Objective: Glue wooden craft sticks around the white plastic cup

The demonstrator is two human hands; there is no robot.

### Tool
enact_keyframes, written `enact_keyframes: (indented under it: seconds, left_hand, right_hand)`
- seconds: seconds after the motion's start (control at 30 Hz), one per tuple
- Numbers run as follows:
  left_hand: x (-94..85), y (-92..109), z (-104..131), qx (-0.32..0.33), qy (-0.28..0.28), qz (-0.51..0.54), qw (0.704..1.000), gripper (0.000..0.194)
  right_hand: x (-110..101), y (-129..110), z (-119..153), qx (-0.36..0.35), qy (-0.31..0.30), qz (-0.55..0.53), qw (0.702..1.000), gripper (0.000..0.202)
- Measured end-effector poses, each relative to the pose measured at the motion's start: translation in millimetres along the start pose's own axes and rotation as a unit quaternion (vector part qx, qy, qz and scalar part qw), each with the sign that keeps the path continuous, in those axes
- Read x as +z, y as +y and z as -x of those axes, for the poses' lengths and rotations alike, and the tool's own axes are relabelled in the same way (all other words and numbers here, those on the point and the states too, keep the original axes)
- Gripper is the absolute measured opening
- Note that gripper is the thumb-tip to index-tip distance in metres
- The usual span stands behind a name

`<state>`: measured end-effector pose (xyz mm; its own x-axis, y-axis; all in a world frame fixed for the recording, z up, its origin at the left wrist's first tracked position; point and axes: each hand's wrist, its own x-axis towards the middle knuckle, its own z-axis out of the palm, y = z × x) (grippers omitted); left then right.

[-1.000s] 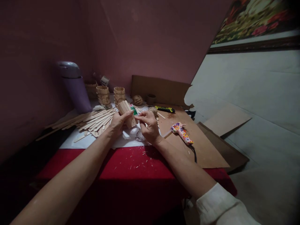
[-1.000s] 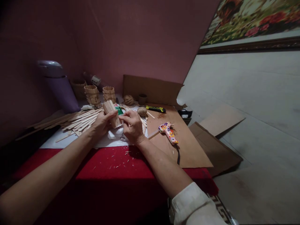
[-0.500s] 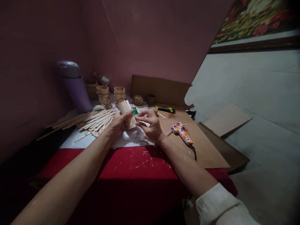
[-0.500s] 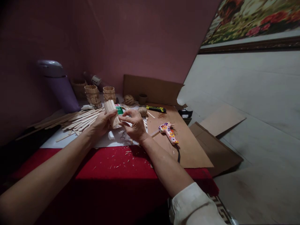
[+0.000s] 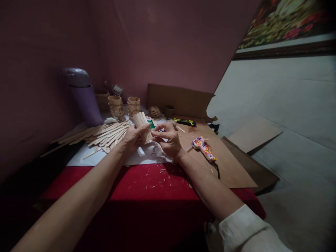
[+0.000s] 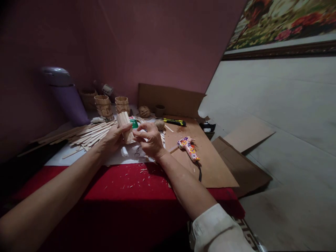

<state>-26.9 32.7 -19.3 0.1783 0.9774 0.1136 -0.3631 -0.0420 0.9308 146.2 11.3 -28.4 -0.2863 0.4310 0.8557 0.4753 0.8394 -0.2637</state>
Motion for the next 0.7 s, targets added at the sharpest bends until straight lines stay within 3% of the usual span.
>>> enact_keyframes:
  seconds: [0.1, 0.5, 0.7]
  left_hand:
    - [-1.5, -1, -1, -0.033, -0.009, 0.007, 0.999, 0.044]
    - [1.3, -1, 1, -0.027, 0.000, 0.027, 0.999, 0.044]
    - [4.4, 9, 4, -0.008, 0.024, 0.012, 1.000, 0.055]
  right_hand:
    - [0, 0, 1, 0.007, -0.004, 0.010, 1.000, 0.014]
    - [-1, -1, 1, -0.042, -0.004, 0.061, 0.997, 0.016]
    - [1, 3, 1, -0.053, 0.005, 0.056, 0.997, 0.020]
